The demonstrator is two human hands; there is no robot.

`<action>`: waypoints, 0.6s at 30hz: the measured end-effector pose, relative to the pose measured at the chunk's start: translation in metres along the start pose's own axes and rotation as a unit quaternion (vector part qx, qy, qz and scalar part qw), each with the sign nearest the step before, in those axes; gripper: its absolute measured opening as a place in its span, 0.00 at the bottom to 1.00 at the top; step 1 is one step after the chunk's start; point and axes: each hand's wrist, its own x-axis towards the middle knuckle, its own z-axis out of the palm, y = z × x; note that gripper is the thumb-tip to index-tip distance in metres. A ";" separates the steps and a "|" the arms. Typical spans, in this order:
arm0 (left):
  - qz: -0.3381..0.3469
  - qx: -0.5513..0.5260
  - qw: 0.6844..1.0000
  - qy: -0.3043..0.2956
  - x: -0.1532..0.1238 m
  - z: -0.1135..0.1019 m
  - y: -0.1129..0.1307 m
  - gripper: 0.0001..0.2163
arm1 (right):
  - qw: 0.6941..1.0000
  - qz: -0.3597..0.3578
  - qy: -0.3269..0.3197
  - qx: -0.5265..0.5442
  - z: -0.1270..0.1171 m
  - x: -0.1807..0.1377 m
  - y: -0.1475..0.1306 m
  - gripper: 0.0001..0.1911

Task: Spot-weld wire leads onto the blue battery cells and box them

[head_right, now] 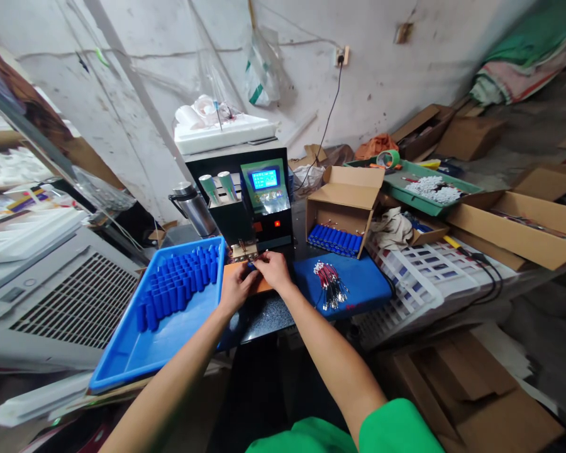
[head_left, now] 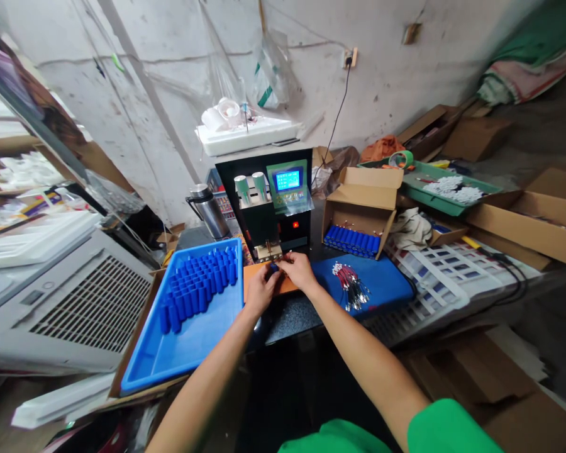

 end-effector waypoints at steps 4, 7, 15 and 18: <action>0.000 0.006 1.000 0.004 0.000 0.000 0.003 0.14 | 1.000 -0.006 0.001 -0.010 0.000 0.001 -0.002 0.07; -0.004 0.008 1.000 0.008 0.000 0.001 0.005 0.13 | 1.000 -0.011 0.002 -0.023 0.000 0.001 -0.005 0.07; -0.001 0.006 1.000 0.002 0.001 0.000 0.001 0.14 | 0.999 -0.017 -0.004 -0.034 0.001 0.001 -0.005 0.07; 0.002 0.014 1.000 -0.003 0.002 -0.001 -0.003 0.15 | 0.999 -0.016 -0.004 -0.031 0.000 0.001 -0.004 0.07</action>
